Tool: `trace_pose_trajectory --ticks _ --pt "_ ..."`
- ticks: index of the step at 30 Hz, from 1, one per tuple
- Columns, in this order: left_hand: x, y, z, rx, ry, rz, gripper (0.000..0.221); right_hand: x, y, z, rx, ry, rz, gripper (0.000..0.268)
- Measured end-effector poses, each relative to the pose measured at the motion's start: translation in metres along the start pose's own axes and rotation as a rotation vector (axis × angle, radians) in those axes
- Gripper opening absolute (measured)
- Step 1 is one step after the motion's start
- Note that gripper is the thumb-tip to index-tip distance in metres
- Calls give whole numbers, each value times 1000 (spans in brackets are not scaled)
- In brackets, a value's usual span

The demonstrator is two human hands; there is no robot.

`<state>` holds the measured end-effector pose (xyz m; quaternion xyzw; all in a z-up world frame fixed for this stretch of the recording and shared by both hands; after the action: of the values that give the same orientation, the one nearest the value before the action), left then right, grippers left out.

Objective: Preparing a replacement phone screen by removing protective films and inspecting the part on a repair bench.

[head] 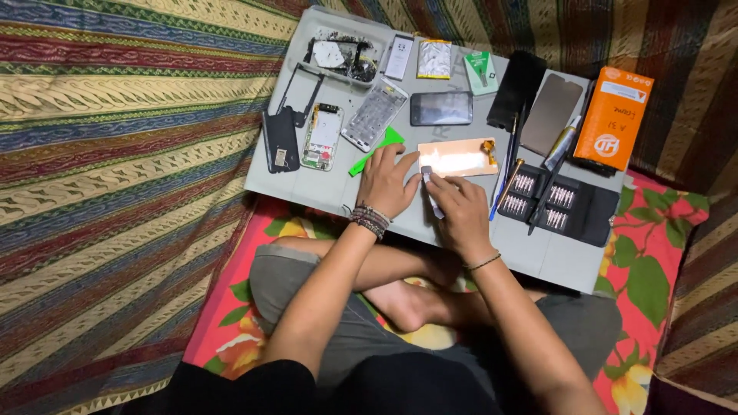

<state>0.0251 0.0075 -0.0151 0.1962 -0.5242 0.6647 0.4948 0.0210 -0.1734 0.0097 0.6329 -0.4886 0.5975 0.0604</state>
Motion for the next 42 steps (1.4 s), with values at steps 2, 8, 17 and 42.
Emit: trace_pose_trajectory --ticks 2,8,17,42 --pt "2 0 2 11 13 -16 36 2 -5 -2 5 22 4 36" --pt "2 -2 1 21 20 -53 38 -1 -14 3 36 85 -32 31" --pt "8 -2 5 34 39 -100 38 13 -25 4 0 50 -237 31" --pt "-1 0 0 15 7 -60 38 44 -54 -21 -39 29 -391 25"
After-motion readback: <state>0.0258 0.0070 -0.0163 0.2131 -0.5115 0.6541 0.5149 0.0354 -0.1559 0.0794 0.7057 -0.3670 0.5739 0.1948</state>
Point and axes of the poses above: each hand's wrist, its own y-axis away from the middle knuckle, its own x-axis out of the back of the hand, z = x × y, the point moved 3 cm from there along -y, towards the middle knuckle, and after that the axes turned 4 degrees about -x, right-handed, at the moved point
